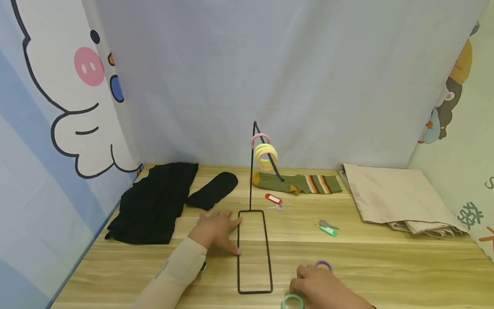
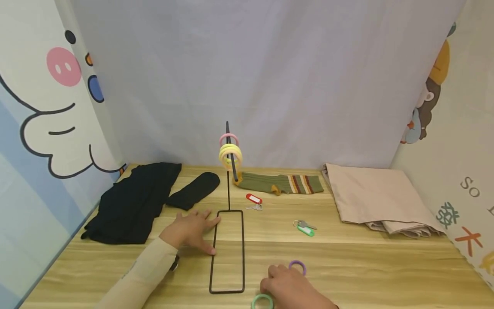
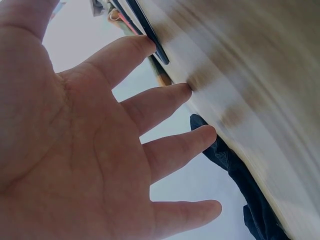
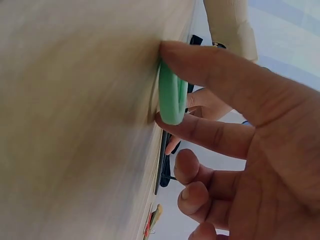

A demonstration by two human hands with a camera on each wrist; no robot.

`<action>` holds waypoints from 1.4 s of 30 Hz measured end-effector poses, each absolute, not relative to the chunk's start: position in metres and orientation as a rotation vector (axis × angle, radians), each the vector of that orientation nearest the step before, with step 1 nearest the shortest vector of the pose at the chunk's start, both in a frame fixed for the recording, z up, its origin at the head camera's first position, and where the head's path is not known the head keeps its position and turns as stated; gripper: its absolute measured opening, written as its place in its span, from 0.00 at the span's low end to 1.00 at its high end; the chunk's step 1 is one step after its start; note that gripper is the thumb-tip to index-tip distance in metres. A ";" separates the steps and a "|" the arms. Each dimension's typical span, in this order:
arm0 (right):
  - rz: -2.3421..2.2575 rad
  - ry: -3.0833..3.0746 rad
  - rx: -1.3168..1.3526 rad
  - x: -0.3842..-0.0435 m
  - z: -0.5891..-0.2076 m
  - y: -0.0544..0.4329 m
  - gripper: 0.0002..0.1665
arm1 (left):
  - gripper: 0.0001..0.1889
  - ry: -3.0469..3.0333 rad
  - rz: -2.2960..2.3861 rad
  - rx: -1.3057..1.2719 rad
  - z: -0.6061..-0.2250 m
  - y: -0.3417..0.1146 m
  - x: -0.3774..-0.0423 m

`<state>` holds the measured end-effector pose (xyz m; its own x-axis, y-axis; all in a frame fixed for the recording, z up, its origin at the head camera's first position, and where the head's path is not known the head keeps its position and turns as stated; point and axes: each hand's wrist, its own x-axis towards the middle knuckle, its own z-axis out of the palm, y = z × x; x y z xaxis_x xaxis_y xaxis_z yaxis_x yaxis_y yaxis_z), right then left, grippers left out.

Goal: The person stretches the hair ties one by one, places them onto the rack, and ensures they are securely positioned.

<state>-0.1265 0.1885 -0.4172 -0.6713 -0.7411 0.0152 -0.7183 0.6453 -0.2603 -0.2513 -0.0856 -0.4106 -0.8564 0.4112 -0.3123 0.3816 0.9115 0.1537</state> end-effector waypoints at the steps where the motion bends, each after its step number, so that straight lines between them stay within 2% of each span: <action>1: -0.376 2.766 -1.234 -0.126 -0.418 0.188 0.15 | 0.49 2.733 0.122 0.583 -0.411 -0.086 -0.252; 11: -0.217 2.832 -1.454 -0.127 -0.422 0.184 0.06 | 0.49 2.728 0.110 0.585 -0.411 -0.086 -0.252; 17: -0.314 2.803 -1.477 -0.127 -0.423 0.183 0.09 | 0.49 2.734 0.089 0.583 -0.411 -0.085 -0.252; 23: -0.286 2.799 -1.552 -0.128 -0.423 0.182 0.08 | 0.49 2.736 0.110 0.587 -0.410 -0.086 -0.251; 29: -0.340 2.804 -1.627 -0.129 -0.422 0.181 0.13 | 0.49 2.729 0.119 0.572 -0.408 -0.085 -0.249; 33: -0.394 2.851 -1.699 -0.130 -0.416 0.176 0.04 | 0.49 2.727 0.126 0.566 -0.406 -0.085 -0.248; 35: -0.428 2.887 -1.740 -0.130 -0.412 0.174 0.05 | 0.49 2.726 0.124 0.565 -0.406 -0.085 -0.248; 39: -0.537 2.953 -1.738 -0.129 -0.402 0.169 0.15 | 0.49 2.730 0.121 0.567 -0.406 -0.086 -0.248; 42: -0.621 3.015 -1.809 -0.130 -0.394 0.165 0.13 | 0.49 2.729 0.123 0.569 -0.408 -0.086 -0.248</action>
